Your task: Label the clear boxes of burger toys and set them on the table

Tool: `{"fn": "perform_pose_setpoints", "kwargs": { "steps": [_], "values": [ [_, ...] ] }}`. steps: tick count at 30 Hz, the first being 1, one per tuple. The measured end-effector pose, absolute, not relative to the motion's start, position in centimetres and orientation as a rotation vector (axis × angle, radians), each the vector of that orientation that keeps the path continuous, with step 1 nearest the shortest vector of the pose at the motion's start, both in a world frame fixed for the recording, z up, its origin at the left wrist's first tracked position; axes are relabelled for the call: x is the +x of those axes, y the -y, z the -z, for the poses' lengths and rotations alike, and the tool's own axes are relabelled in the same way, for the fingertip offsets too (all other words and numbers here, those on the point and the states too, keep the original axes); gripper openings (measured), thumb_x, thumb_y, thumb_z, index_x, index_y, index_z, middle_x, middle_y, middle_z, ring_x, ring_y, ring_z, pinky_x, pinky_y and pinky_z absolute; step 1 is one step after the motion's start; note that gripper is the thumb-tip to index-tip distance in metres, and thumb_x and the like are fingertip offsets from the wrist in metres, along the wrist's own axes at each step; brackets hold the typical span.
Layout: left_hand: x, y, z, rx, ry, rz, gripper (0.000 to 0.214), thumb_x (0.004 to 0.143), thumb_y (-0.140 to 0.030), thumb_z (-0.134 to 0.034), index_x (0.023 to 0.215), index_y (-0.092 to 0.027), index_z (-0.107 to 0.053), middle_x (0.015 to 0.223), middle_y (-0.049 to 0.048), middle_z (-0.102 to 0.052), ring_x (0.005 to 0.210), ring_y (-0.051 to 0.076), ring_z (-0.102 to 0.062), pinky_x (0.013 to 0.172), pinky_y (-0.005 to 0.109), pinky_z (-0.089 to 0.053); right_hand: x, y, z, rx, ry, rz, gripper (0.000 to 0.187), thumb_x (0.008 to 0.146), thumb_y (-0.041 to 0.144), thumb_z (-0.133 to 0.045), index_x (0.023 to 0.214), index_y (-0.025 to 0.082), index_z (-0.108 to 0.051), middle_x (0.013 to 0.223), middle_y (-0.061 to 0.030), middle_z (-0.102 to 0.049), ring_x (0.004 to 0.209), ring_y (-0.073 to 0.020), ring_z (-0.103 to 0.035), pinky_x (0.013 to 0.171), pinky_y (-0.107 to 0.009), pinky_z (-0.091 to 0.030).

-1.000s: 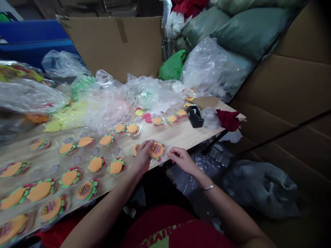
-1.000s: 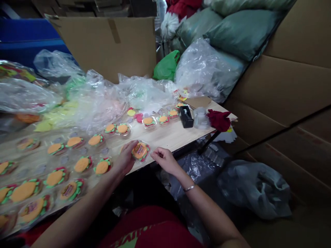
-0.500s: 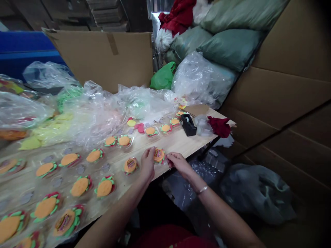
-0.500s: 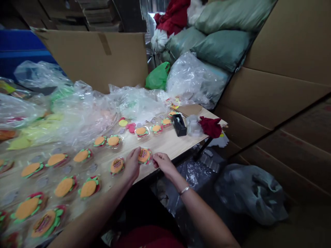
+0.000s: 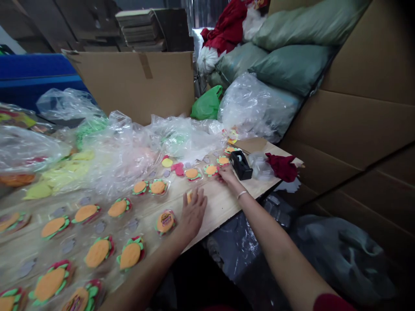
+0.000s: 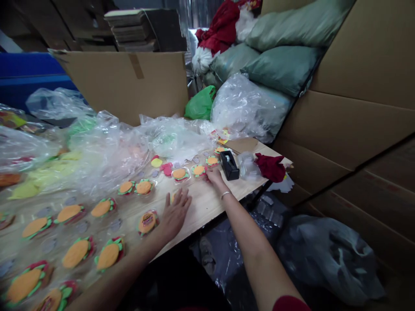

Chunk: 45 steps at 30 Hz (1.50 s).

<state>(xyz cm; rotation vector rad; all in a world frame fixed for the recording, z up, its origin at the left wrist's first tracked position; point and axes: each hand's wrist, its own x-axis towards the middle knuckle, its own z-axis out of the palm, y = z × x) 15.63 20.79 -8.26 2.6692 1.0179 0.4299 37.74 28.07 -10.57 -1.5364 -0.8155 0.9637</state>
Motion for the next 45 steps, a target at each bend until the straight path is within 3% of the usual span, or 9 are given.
{"fn": "perform_pose_setpoints", "kwargs": {
  "steps": [3,5,8,14,23,27,32,37,45],
  "values": [
    [15.4,-20.7,7.8,2.327,-1.025,-0.622,0.03,0.081,-0.007,-0.046,0.101,-0.017,-0.065,0.136,0.0151,-0.052,0.132,0.033,-0.037,0.11,0.054,-0.016,37.8,-26.0,11.0,-1.532,0.758,-1.1,0.024,0.083,0.025,-0.061,0.063,0.013,-0.057,0.052,0.0002,-0.06,0.046,-0.0091,-0.055,0.046,-0.02,-0.042],
    [15.7,-20.0,7.4,1.979,-1.012,-0.669,0.013,0.08,-0.022,-0.057,0.087,-0.019,-0.068,0.109,0.0136,-0.066,0.109,0.031,-0.056,0.101,0.047,-0.034,37.9,-23.3,11.2,-1.508,0.735,-1.146,0.022,0.08,0.025,-0.063,0.062,0.014,-0.056,0.053,-0.002,-0.063,0.049,-0.0103,-0.058,0.047,-0.019,-0.043],
    [16.4,-18.3,7.4,1.653,-1.094,-0.707,0.024,0.081,-0.041,-0.057,0.084,-0.018,-0.065,0.08,0.0083,-0.066,0.082,0.026,-0.061,0.082,0.04,-0.046,37.7,-18.1,11.0,-1.464,0.704,-1.194,0.022,0.075,0.031,-0.069,0.066,0.015,-0.055,0.057,-0.0017,-0.065,0.053,-0.0107,-0.06,0.049,-0.019,-0.045],
    [16.1,-15.1,7.1,0.955,-0.855,-0.656,0.049,0.086,-0.053,-0.047,0.125,-0.023,-0.047,0.118,0.0114,-0.06,0.092,0.021,-0.064,0.075,0.035,-0.052,33.7,-9.2,8.7,-1.37,0.689,-1.379,0.039,0.066,0.05,-0.073,0.074,0.016,-0.057,0.064,-0.0022,-0.067,0.056,-0.0128,-0.063,0.05,-0.021,-0.045],
    [10.6,-9.5,4.5,0.648,-0.802,-0.712,0.039,0.079,-0.046,-0.063,0.109,-0.021,-0.061,0.105,0.0074,-0.067,0.078,0.02,-0.065,0.056,0.026,-0.051,27.6,-5.9,6.6,-1.3,0.996,-1.439,0.031,0.078,0.044,-0.061,0.065,0.018,-0.05,0.057,0.0029,-0.053,0.052,-0.0099,-0.047,0.051,-0.022,-0.036],
    [9.6,-7.5,4.0,0.644,-0.861,-0.832,0.03,0.078,-0.039,-0.065,0.102,-0.021,-0.063,0.109,0.0056,-0.067,0.091,0.021,-0.064,0.066,0.026,-0.051,25.0,-5.8,6.5,-1.378,1.01,-1.265,0.017,0.069,0.023,-0.059,0.063,0.02,-0.044,0.06,0.0051,-0.042,0.056,-0.0104,-0.038,0.051,-0.023,-0.031],
    [7.9,-5.8,3.5,0.666,-0.941,-0.872,0.028,0.077,-0.039,-0.064,0.099,-0.023,-0.065,0.105,0.0054,-0.068,0.094,0.023,-0.063,0.069,0.028,-0.052,23.8,-4.7,6.0,-1.265,0.961,-1.393,0.013,0.069,0.024,-0.062,0.071,0.02,-0.05,0.066,0.0039,-0.044,0.061,-0.0112,-0.041,0.055,-0.022,-0.035],
    [4.8,-3.4,2.5,0.814,-1.01,-0.741,0.028,0.079,-0.042,-0.061,0.099,-0.024,-0.069,0.107,0.0074,-0.067,0.092,0.025,-0.063,0.071,0.031,-0.052,23.9,-3.5,6.2,-0.993,0.867,-1.834,0.039,0.075,0.04,-0.067,0.108,0.02,-0.059,0.103,-0.007,-0.06,0.084,-0.0166,-0.056,0.067,-0.026,-0.045],
    [2.0,-0.2,2.3,0.952,-1.008,-0.616,0.028,0.081,-0.038,-0.061,0.101,-0.022,-0.072,0.112,0.008,-0.067,0.107,0.025,-0.059,0.095,0.035,-0.044,23.1,0.7,4.7,-0.874,1.468,-1.436,0.029,0.084,0.026,-0.061,0.113,0.029,-0.06,0.125,-0.0069,-0.054,0.119,-0.0228,-0.049,0.098,-0.041,-0.04]
  ]
}}
